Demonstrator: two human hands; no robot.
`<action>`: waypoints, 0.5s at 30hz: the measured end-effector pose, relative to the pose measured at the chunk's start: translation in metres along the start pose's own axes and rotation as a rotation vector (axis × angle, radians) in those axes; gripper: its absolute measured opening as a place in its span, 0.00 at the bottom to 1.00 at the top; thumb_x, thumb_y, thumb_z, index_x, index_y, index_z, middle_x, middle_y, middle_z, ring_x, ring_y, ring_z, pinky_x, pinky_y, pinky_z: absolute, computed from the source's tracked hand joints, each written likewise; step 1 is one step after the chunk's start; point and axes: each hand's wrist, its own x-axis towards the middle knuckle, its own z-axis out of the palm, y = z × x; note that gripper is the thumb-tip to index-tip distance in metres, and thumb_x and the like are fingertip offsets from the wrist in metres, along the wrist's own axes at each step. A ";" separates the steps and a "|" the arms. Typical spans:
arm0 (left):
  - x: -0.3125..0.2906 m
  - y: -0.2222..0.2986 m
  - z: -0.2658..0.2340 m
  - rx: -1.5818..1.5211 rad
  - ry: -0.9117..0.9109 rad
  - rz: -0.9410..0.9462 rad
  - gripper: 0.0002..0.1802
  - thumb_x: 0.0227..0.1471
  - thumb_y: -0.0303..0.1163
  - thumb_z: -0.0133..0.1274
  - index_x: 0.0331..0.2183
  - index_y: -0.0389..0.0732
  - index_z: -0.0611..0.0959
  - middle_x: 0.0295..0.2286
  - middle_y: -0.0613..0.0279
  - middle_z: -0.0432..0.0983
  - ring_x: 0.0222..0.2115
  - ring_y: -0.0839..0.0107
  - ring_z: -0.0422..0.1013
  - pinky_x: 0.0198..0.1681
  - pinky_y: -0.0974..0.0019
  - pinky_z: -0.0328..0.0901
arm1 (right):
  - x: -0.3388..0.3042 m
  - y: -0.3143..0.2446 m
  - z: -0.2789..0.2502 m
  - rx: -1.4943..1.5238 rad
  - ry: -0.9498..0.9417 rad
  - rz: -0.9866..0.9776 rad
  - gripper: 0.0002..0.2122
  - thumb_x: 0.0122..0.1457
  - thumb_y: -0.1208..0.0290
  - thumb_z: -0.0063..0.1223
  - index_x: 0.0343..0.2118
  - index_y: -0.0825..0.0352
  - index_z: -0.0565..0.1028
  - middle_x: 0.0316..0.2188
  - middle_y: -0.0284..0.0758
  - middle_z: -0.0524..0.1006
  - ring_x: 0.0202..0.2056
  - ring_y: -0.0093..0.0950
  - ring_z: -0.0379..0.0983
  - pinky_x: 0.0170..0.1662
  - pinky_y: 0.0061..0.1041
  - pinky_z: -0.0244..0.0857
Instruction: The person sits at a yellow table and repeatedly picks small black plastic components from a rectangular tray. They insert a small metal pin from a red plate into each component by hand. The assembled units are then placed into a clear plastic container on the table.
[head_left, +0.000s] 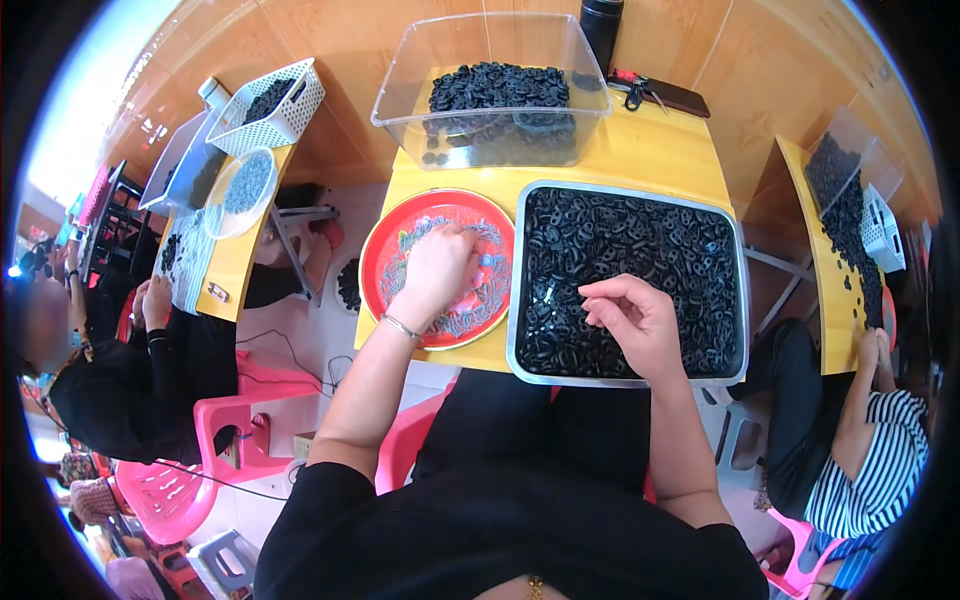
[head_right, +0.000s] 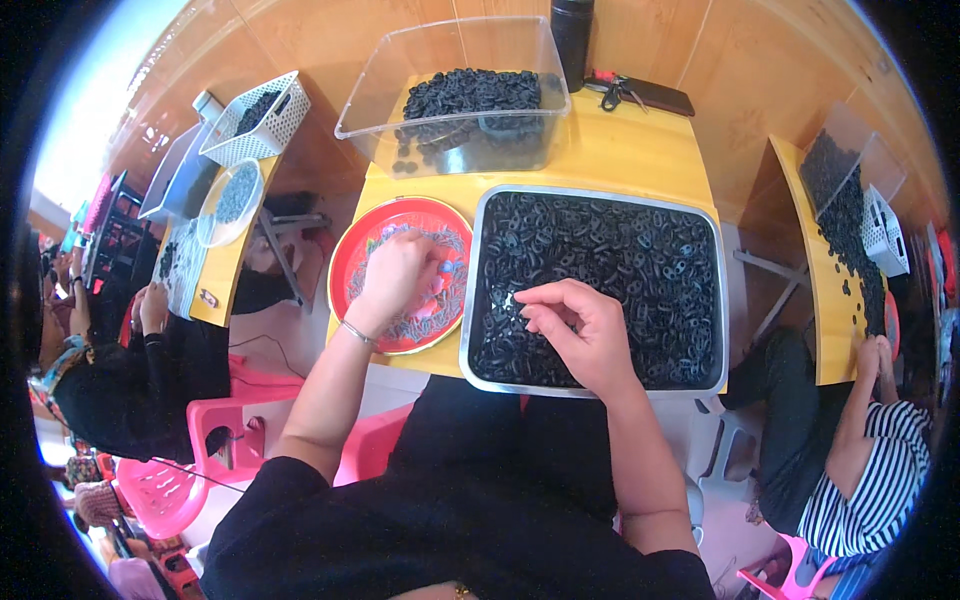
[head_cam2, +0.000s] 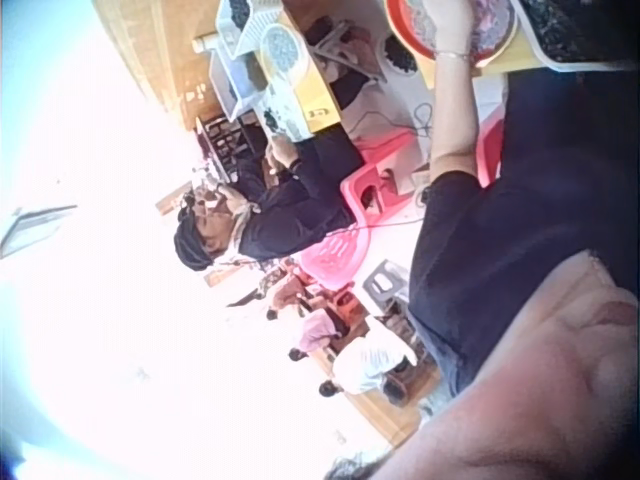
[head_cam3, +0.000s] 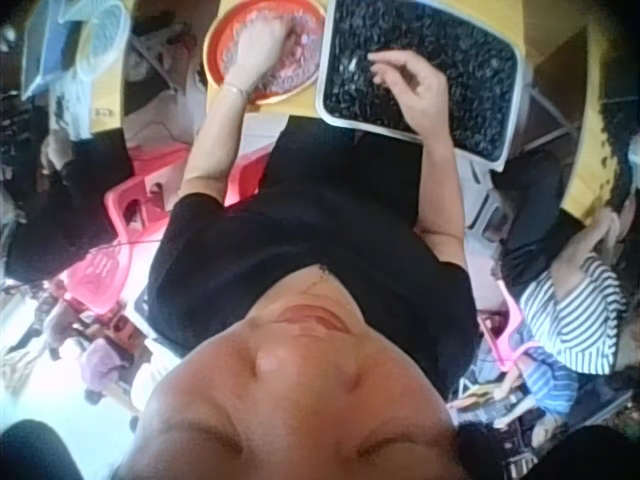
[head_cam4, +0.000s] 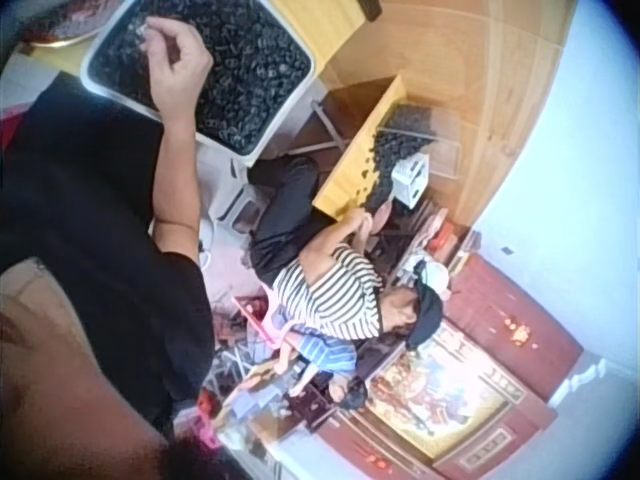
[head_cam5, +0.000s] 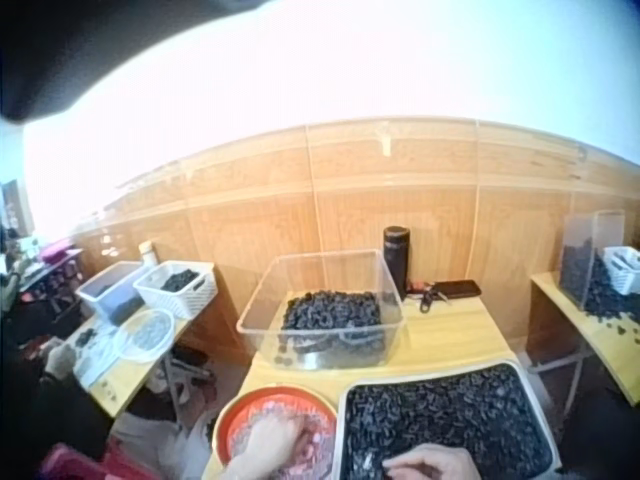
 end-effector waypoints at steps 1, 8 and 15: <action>0.003 -0.001 0.002 0.001 0.004 -0.008 0.05 0.39 0.28 0.53 0.24 0.44 0.82 0.23 0.58 0.74 0.27 0.60 0.72 0.32 0.59 0.66 | 0.000 0.001 0.000 -0.001 0.002 0.006 0.08 0.54 0.81 0.48 0.36 0.71 0.75 0.28 0.34 0.74 0.29 0.19 0.72 0.34 0.16 0.67; 0.013 0.002 -0.008 -0.006 -0.156 -0.127 0.06 0.32 0.30 0.57 0.20 0.41 0.80 0.20 0.57 0.74 0.23 0.60 0.72 0.29 0.60 0.67 | 0.003 0.007 -0.007 -0.069 0.022 0.014 0.09 0.52 0.81 0.49 0.36 0.70 0.75 0.28 0.33 0.75 0.29 0.19 0.73 0.33 0.17 0.67; -0.009 0.010 -0.011 -0.802 0.074 -0.262 0.04 0.37 0.20 0.54 0.19 0.37 0.74 0.19 0.62 0.73 0.20 0.76 0.70 0.24 0.72 0.66 | 0.019 0.013 -0.005 -0.410 -0.061 -0.008 0.08 0.51 0.79 0.51 0.34 0.68 0.75 0.28 0.36 0.75 0.29 0.24 0.74 0.33 0.20 0.67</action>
